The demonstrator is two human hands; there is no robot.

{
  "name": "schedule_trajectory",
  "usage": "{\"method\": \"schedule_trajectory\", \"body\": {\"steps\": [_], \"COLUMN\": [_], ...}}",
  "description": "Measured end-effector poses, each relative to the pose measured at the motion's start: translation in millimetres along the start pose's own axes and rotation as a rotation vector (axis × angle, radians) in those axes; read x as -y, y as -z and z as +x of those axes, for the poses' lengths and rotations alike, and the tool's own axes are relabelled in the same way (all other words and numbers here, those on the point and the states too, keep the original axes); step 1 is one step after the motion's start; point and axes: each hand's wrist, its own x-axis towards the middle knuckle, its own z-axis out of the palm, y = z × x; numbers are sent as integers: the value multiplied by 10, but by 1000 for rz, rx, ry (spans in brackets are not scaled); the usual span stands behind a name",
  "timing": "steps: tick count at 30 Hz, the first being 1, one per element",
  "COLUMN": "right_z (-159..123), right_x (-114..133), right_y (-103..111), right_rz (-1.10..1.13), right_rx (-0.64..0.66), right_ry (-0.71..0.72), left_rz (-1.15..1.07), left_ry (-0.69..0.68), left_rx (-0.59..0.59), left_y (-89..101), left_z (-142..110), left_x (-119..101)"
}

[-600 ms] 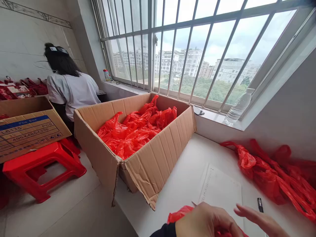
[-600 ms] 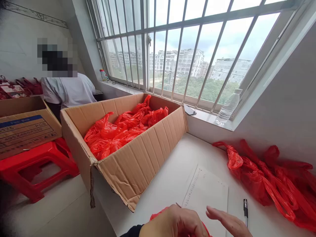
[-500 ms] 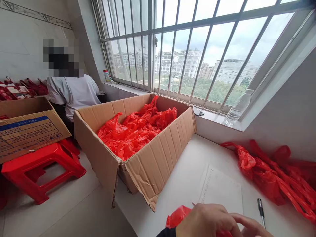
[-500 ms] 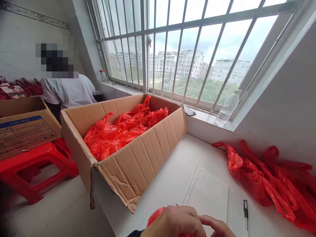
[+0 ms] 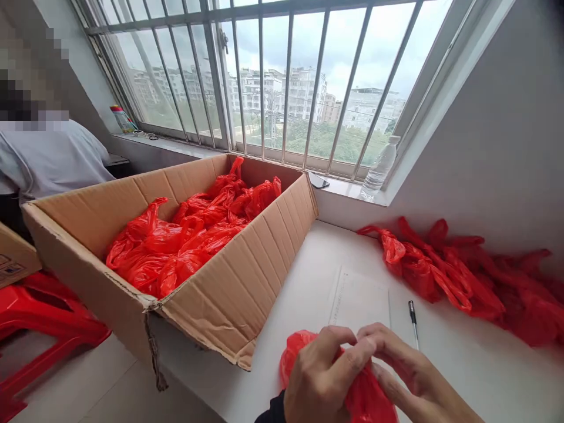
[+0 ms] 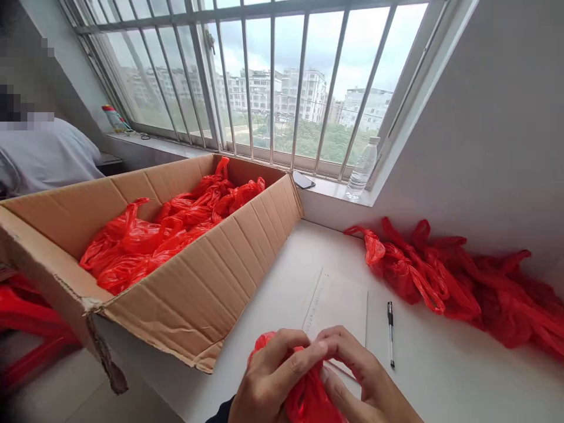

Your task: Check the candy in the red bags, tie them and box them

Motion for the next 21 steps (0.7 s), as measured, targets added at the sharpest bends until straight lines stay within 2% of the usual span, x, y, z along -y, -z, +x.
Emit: {"method": "schedule_trajectory", "body": {"steps": [2,4,6,9,13,16,21], "right_z": [-17,-31,-49,-81,-109,-115,-143], "right_x": [38,39,13,-46,-96,-98,-114], "right_y": [19,36,48,50,31,23,42], "right_rz": [-10,40,99,121,104,84,133], "right_rx": [-35,-84,-127,-172,-239,-289,-293], "right_ry": [42,44,17,-29,-63,-87,-138], "left_rz": [-71,-104,-106,-98,-147,-247,-357], "left_ry": [-16,-39,-83,-173,-199,-139,55], "left_rx": [-11,25,68,67,82,133,165], "left_y": [20,29,21,-36,-127,-141,-124], "left_z": [21,39,46,25,-24,-47,-67], "left_x": [7,24,58,129,178,157,159]}}
